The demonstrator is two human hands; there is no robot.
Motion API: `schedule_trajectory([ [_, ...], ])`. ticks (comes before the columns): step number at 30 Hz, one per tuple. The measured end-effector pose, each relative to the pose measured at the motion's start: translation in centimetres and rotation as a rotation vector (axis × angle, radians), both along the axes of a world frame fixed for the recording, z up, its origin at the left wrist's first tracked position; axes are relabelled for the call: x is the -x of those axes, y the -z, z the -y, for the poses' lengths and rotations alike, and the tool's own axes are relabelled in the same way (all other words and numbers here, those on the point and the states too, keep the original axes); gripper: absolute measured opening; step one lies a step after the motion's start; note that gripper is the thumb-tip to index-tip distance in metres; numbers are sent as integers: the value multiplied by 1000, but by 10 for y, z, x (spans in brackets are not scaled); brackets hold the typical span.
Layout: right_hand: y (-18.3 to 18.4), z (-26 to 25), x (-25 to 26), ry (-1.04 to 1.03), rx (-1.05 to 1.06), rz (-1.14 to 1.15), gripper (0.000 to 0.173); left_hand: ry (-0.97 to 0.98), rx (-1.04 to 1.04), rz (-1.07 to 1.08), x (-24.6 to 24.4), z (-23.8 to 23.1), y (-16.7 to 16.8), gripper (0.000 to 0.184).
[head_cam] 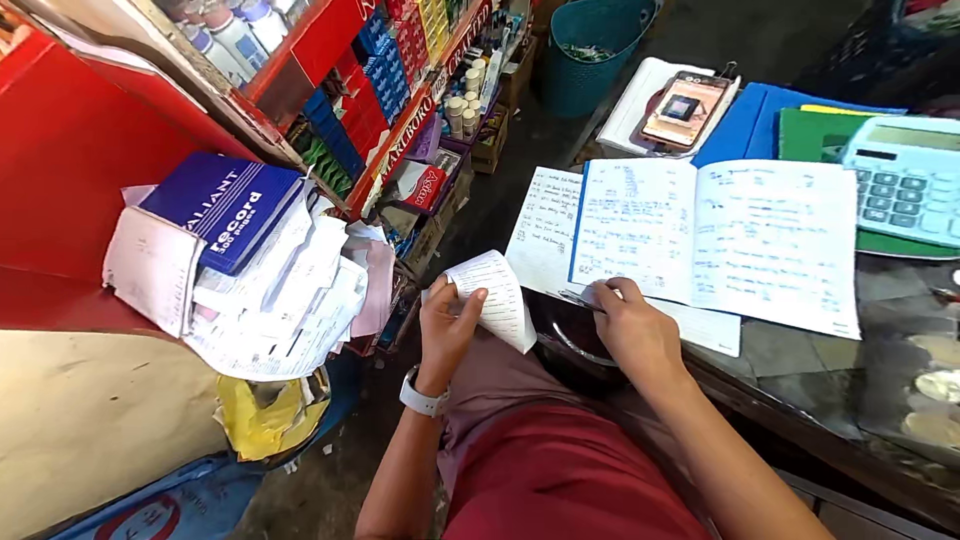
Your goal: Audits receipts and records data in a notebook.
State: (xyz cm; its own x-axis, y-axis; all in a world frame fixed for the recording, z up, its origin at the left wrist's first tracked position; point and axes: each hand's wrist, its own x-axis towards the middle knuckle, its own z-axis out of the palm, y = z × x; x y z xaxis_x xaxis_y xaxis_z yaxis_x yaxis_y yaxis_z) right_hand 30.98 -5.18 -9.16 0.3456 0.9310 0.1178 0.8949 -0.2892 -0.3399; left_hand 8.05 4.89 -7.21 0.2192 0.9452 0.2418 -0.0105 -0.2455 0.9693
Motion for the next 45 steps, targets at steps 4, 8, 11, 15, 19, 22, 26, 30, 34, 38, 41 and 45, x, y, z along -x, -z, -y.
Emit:
schedule_trajectory([
  [4, -3, -1, 3, 9, 16, -16, 25, 0, -3, -24, 3, 0, -1, 9],
  [8, -3, -2, 6, 13, 47, -11, 26, -5, -4, -41, 6, -1, 2, 9],
  [11, 1, 0, 6, 10, -21, -18, 25, -12, -6, -46, 8, -1, 3, 8],
  [15, -8, 7, -10, 95, -73, -68, 31, -31, 14, -61, 10, -2, 1, 9],
  [19, -25, 16, -41, 182, 128, -66, 42, -31, 6, -43, 10, -3, 1, 8],
  [22, -21, 23, -59, 150, 139, -28, 41, -29, 7, -40, 10, -3, 2, 8],
  [26, -12, 30, -71, 83, 66, -1, 34, -28, 8, -44, 11, -3, 1, 8],
  [30, -5, 30, -75, 95, 14, 23, 32, -30, 2, -55, 12, -3, 1, 8],
  [34, -6, 28, -76, 125, 65, 22, 32, -30, -9, -58, 12, -4, 2, 8],
  [38, -1, 26, -73, 107, 32, 22, 31, -23, -11, -56, 11, -4, 2, 9],
  [41, -1, 26, -70, 116, 36, 9, 32, -23, -9, -71, 12, -4, 2, 9],
  [45, -4, 26, -68, 122, 60, -5, 33, -23, -1, -87, 12, -4, 2, 8],
])
